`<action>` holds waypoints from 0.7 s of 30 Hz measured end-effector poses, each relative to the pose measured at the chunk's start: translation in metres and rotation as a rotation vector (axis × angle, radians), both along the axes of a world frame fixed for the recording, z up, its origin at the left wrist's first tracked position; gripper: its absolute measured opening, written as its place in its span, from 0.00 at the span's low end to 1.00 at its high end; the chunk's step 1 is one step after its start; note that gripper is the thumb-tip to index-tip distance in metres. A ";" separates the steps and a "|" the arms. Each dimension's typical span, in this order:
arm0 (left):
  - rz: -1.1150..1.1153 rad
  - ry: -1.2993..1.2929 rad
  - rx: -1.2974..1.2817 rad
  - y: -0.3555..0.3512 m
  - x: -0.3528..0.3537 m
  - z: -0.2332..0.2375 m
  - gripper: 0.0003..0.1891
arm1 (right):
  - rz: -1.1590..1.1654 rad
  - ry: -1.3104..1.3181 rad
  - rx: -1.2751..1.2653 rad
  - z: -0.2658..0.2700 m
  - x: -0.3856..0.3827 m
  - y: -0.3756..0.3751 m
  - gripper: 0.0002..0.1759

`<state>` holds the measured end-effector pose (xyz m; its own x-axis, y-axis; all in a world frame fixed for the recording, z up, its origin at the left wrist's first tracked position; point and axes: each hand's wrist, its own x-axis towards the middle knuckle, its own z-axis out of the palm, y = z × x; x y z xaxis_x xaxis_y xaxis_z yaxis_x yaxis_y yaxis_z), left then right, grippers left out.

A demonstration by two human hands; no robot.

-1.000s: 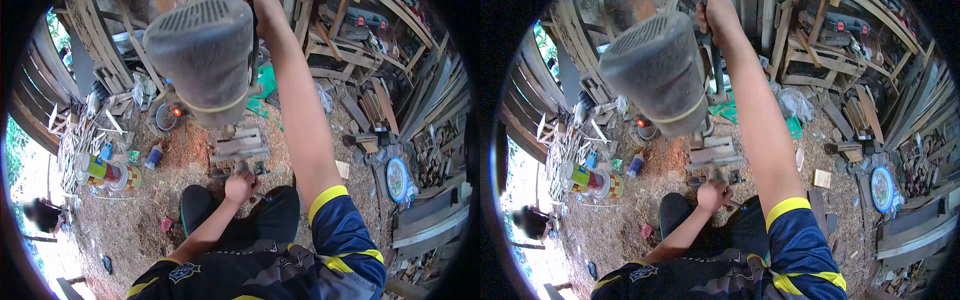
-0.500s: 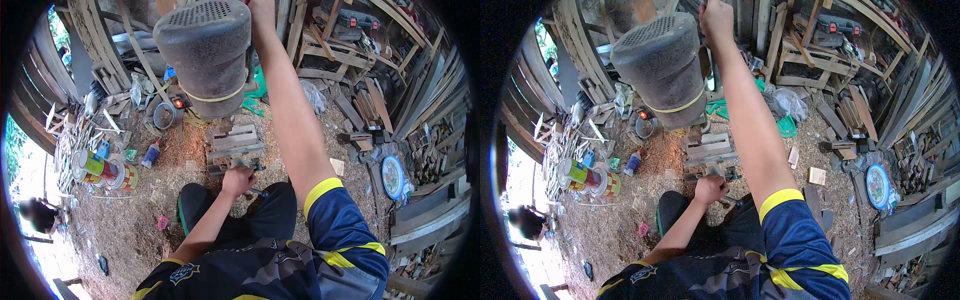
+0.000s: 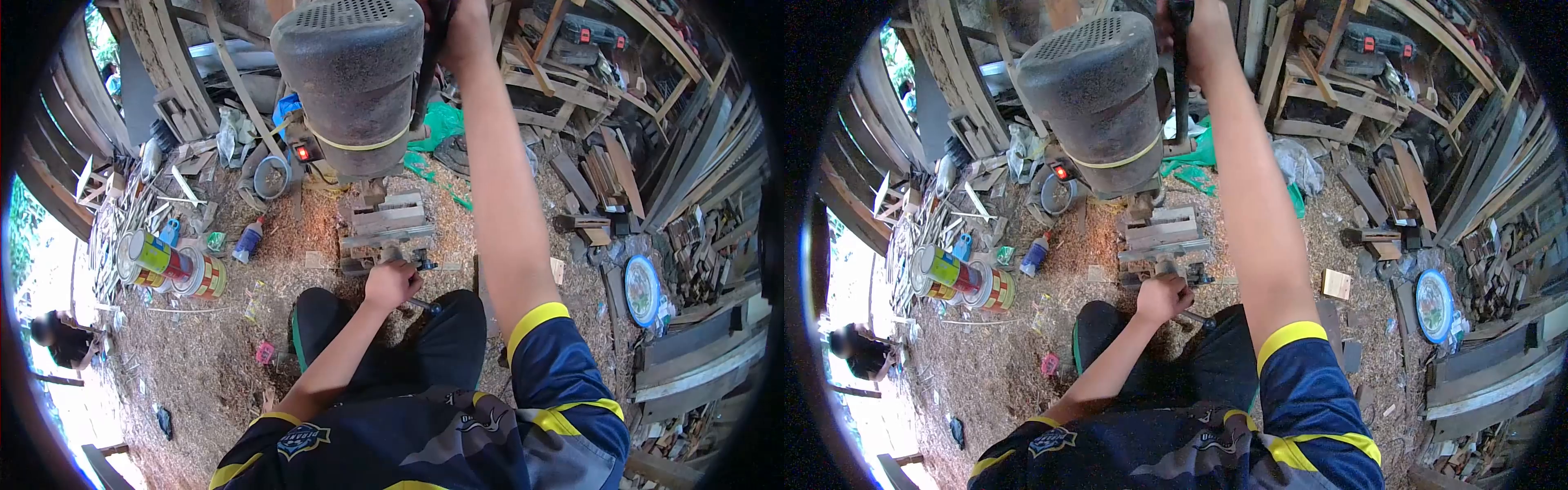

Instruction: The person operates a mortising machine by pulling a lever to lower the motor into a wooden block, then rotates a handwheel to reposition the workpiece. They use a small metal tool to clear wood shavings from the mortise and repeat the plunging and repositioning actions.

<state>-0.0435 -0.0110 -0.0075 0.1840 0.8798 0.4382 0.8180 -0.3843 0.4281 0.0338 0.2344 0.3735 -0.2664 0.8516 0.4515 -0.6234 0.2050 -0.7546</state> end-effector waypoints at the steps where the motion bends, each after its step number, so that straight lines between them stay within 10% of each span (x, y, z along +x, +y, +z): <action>1: 0.001 -0.009 -0.010 0.000 0.000 0.001 0.09 | -0.049 -0.070 0.095 0.010 0.002 0.000 0.40; 8: 0.005 0.054 -0.055 0.001 -0.001 -0.008 0.11 | -0.609 -0.160 0.144 0.018 -0.011 0.000 0.47; 21: 0.005 0.083 -0.049 0.005 0.000 -0.015 0.12 | -0.251 0.132 0.443 -0.081 0.029 -0.096 0.55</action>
